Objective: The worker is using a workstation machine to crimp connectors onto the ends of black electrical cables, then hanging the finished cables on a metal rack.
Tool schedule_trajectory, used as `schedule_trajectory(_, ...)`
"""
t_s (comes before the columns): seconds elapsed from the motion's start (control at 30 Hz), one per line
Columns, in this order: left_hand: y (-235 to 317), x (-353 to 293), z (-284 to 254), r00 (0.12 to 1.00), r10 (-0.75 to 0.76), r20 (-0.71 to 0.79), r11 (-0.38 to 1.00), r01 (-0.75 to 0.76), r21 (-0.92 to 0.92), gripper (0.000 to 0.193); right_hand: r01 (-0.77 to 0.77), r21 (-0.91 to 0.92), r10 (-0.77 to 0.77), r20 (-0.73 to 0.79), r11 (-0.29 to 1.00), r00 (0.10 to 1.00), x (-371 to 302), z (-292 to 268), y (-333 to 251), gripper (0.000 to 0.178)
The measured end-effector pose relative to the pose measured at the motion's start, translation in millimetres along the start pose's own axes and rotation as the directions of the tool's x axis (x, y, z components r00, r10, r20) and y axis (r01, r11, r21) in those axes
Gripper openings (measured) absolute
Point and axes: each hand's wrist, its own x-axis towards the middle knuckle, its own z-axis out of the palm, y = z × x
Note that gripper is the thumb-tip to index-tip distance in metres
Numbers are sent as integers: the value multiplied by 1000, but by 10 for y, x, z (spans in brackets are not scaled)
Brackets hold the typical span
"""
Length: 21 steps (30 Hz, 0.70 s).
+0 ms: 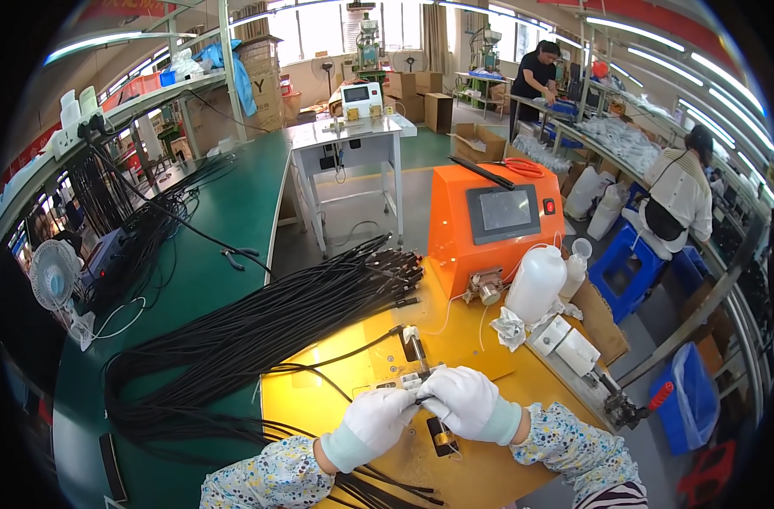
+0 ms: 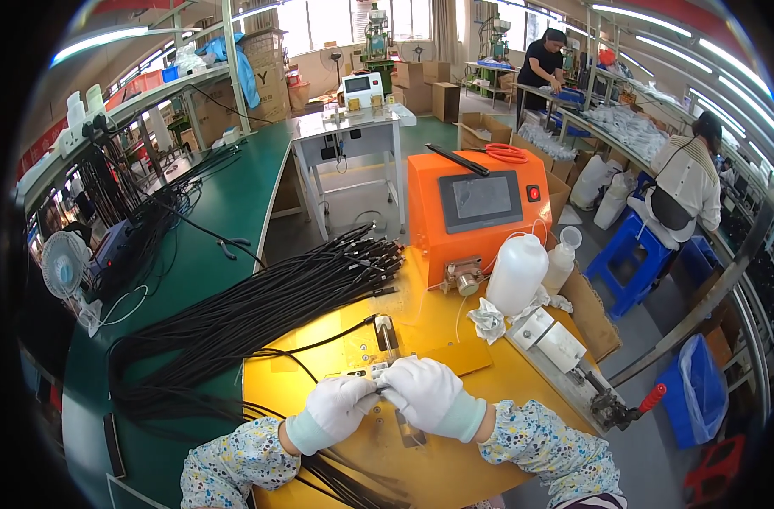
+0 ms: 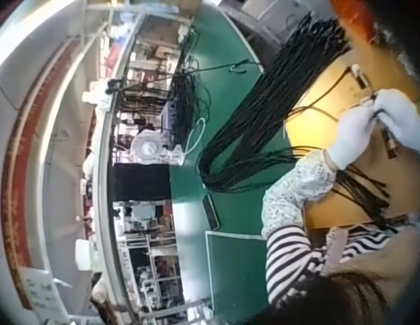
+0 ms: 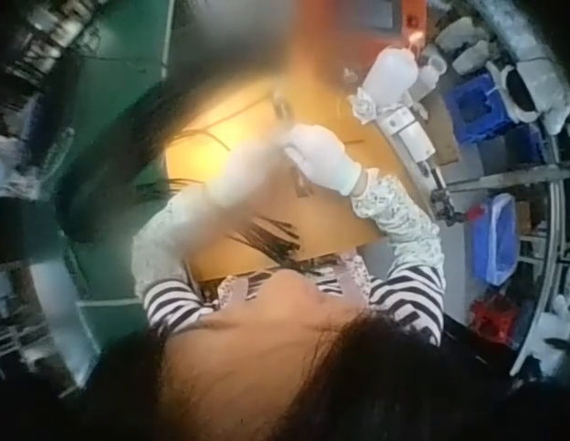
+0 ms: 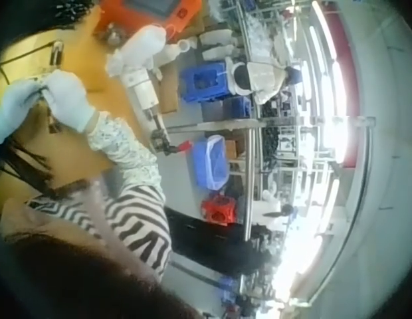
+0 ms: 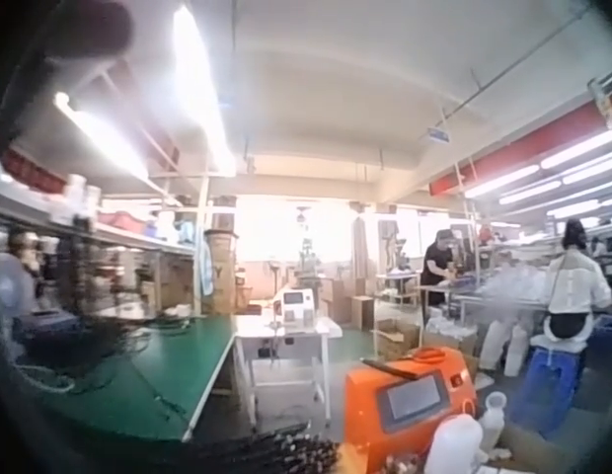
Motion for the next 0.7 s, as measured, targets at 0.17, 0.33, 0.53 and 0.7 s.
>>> schedule_trajectory(0.17,-44,43,60,998,-18,-64,1000,18,-9,25,-56,97,58,-21,994,998,-1,3,103,15)
schedule_trajectory(0.33,-35,39,34,1000,-18,-10,970,20,243,36,-158,58,156,37,986,987,49,-148,245,13)
schedule_trajectory(0.53,-139,-18,44,991,117,63,849,-133,512,40,-201,-25,203,133,979,970,95,-127,276,13)
schedule_trajectory(0.7,-138,-34,51,983,138,122,767,-184,615,42,-45,-264,75,105,963,992,529,-221,322,11)
